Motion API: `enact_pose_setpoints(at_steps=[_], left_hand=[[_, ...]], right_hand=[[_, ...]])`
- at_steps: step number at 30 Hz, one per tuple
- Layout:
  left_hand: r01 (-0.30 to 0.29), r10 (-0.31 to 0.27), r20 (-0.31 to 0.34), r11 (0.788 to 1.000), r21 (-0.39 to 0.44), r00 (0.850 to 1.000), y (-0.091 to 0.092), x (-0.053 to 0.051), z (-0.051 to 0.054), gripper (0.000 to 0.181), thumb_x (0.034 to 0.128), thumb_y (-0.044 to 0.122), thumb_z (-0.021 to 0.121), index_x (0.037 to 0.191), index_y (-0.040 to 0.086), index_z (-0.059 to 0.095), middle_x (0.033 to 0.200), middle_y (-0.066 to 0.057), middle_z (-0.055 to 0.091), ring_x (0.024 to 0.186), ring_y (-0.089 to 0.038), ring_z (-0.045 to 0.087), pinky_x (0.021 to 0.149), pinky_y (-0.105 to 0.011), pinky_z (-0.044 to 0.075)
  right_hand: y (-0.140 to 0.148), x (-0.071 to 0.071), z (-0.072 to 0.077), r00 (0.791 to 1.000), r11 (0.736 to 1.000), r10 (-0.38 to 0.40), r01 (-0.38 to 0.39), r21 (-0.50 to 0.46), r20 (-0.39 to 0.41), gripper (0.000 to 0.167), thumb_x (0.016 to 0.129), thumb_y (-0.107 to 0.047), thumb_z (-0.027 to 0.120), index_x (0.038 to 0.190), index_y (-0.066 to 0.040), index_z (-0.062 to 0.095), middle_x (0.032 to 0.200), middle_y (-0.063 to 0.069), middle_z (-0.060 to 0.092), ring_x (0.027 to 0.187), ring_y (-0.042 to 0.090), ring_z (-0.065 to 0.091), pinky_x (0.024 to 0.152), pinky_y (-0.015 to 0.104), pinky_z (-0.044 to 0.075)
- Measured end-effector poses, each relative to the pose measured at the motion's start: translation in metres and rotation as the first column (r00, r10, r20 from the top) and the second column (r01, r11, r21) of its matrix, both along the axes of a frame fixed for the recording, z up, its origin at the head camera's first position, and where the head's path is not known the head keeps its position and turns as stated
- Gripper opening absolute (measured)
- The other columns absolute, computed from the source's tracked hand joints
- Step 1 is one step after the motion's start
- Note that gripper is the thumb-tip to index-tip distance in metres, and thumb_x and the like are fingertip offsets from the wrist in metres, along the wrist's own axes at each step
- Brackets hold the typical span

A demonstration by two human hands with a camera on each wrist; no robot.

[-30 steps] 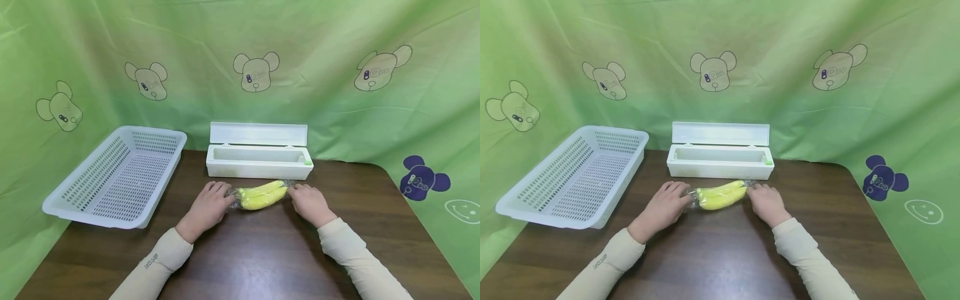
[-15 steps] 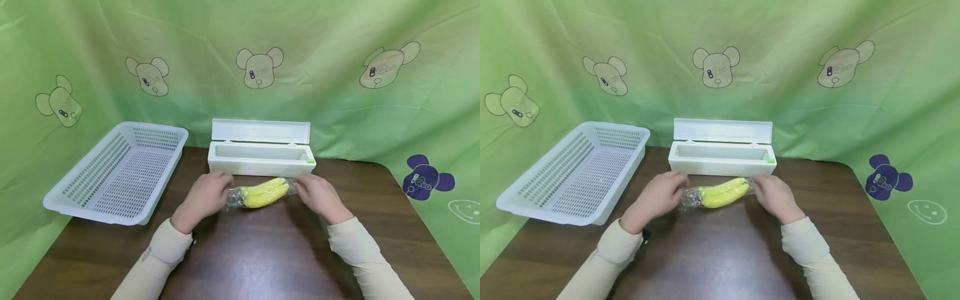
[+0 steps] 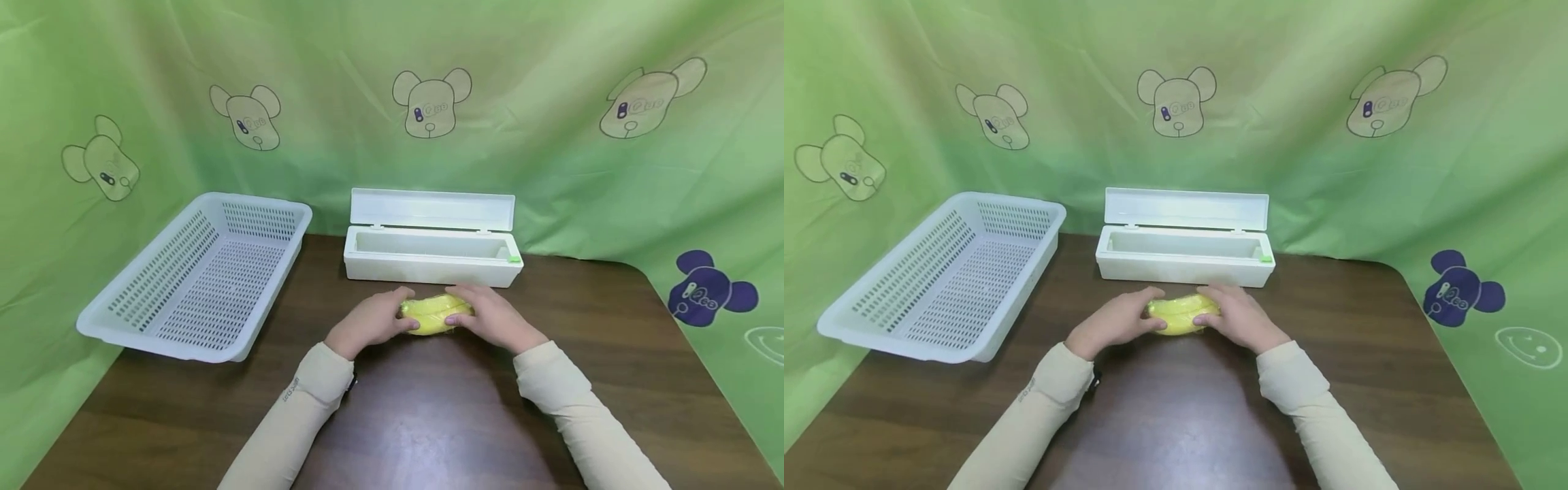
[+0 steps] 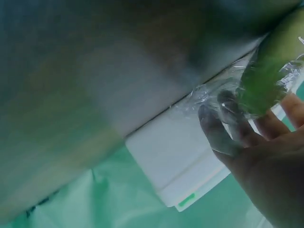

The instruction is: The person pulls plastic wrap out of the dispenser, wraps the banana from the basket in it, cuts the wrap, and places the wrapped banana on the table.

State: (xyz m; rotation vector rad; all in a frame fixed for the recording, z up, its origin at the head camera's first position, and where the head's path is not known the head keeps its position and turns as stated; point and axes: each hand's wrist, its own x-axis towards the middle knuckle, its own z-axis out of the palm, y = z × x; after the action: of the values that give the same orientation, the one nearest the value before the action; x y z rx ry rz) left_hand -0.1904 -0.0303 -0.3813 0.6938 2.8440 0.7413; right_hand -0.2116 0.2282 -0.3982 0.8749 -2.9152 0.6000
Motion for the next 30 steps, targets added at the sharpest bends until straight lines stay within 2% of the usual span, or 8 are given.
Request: enact_pose_setpoints(at_steps=[3, 7, 10, 12, 17, 23, 30], left_hand=[[0.011, -0.017, 0.063, 0.996, 0.085, 0.998, -0.005, -0.006, -0.004, 0.057, 0.0958, 0.037, 0.071, 0.144, 0.013, 0.052, 0.133, -0.007, 0.063, 0.118, -0.022, 0.060, 0.100, -0.038, 0.047], [0.044, -0.058, 0.091, 0.989, 0.140, 0.994, -0.007, -0.008, -0.005, 0.048, 0.0951, 0.035, 0.072, 0.135, 0.013, 0.059, 0.123, -0.003, 0.066, 0.113, -0.017, 0.060, 0.101, -0.035, 0.046], [0.074, -0.092, 0.120, 0.986, 0.147, 0.988, -0.006, -0.008, -0.005, 0.044, 0.0928, 0.033, 0.075, 0.130, 0.013, 0.062, 0.117, 0.001, 0.067, 0.107, -0.015, 0.059, 0.099, -0.034, 0.046], [0.087, -0.108, 0.148, 0.986, 0.142, 0.983, -0.005, -0.007, -0.004, 0.045, 0.0905, 0.032, 0.078, 0.129, 0.014, 0.064, 0.115, 0.002, 0.067, 0.106, -0.014, 0.058, 0.099, -0.033, 0.045], [0.096, -0.124, 0.203, 0.985, 0.142, 0.971, -0.006, -0.007, -0.005, 0.049, 0.0878, 0.030, 0.081, 0.131, 0.014, 0.063, 0.121, 0.001, 0.065, 0.108, -0.015, 0.056, 0.099, -0.033, 0.044], [0.113, -0.147, 0.200, 0.979, 0.170, 0.969, -0.006, -0.009, -0.010, 0.050, 0.0902, 0.032, 0.078, 0.135, 0.014, 0.062, 0.128, 0.000, 0.064, 0.114, -0.015, 0.055, 0.101, -0.034, 0.043], [0.054, -0.095, 0.155, 0.966, 0.251, 0.983, -0.011, -0.012, -0.006, 0.038, 0.0892, 0.031, 0.077, 0.123, 0.018, 0.068, 0.108, 0.006, 0.066, 0.100, -0.014, 0.057, 0.090, -0.032, 0.047]], right_hand=[[0.005, 0.007, 0.005, 1.000, 1.000, -0.012, 0.012, 0.014, 0.002, 0.065, 0.086, -0.036, 0.080, 0.137, -0.001, 0.059, 0.129, 0.020, 0.061, 0.121, 0.040, 0.055, 0.102, 0.055, 0.042], [0.009, 0.018, 0.012, 0.999, 0.995, -0.032, 0.032, 0.092, -0.001, 0.069, 0.084, -0.042, 0.081, 0.135, -0.001, 0.060, 0.121, 0.018, 0.065, 0.111, 0.040, 0.059, 0.091, 0.059, 0.046], [0.010, 0.026, 0.018, 0.999, 0.987, -0.049, 0.046, 0.154, 0.017, 0.075, 0.082, -0.047, 0.081, 0.136, -0.001, 0.059, 0.119, 0.020, 0.066, 0.107, 0.041, 0.059, 0.085, 0.062, 0.047], [0.010, 0.031, 0.021, 0.998, 0.983, -0.051, 0.041, 0.178, 0.049, 0.078, 0.081, -0.048, 0.082, 0.136, 0.001, 0.059, 0.119, 0.021, 0.066, 0.107, 0.041, 0.060, 0.085, 0.061, 0.048], [0.004, 0.037, 0.027, 0.990, 0.985, -0.038, 0.014, 0.173, 0.135, 0.076, 0.081, -0.044, 0.084, 0.134, 0.004, 0.059, 0.117, 0.020, 0.065, 0.106, 0.037, 0.062, 0.090, 0.054, 0.050], [0.004, 0.041, 0.025, 0.982, 0.987, -0.047, 0.018, 0.157, 0.185, 0.076, 0.082, -0.045, 0.082, 0.134, 0.005, 0.058, 0.118, 0.020, 0.065, 0.106, 0.036, 0.062, 0.092, 0.053, 0.050], [0.006, 0.037, 0.025, 0.976, 0.998, -0.024, 0.010, 0.067, 0.218, 0.079, 0.082, -0.045, 0.083, 0.137, 0.004, 0.056, 0.126, 0.017, 0.064, 0.112, 0.032, 0.061, 0.097, 0.050, 0.048]])
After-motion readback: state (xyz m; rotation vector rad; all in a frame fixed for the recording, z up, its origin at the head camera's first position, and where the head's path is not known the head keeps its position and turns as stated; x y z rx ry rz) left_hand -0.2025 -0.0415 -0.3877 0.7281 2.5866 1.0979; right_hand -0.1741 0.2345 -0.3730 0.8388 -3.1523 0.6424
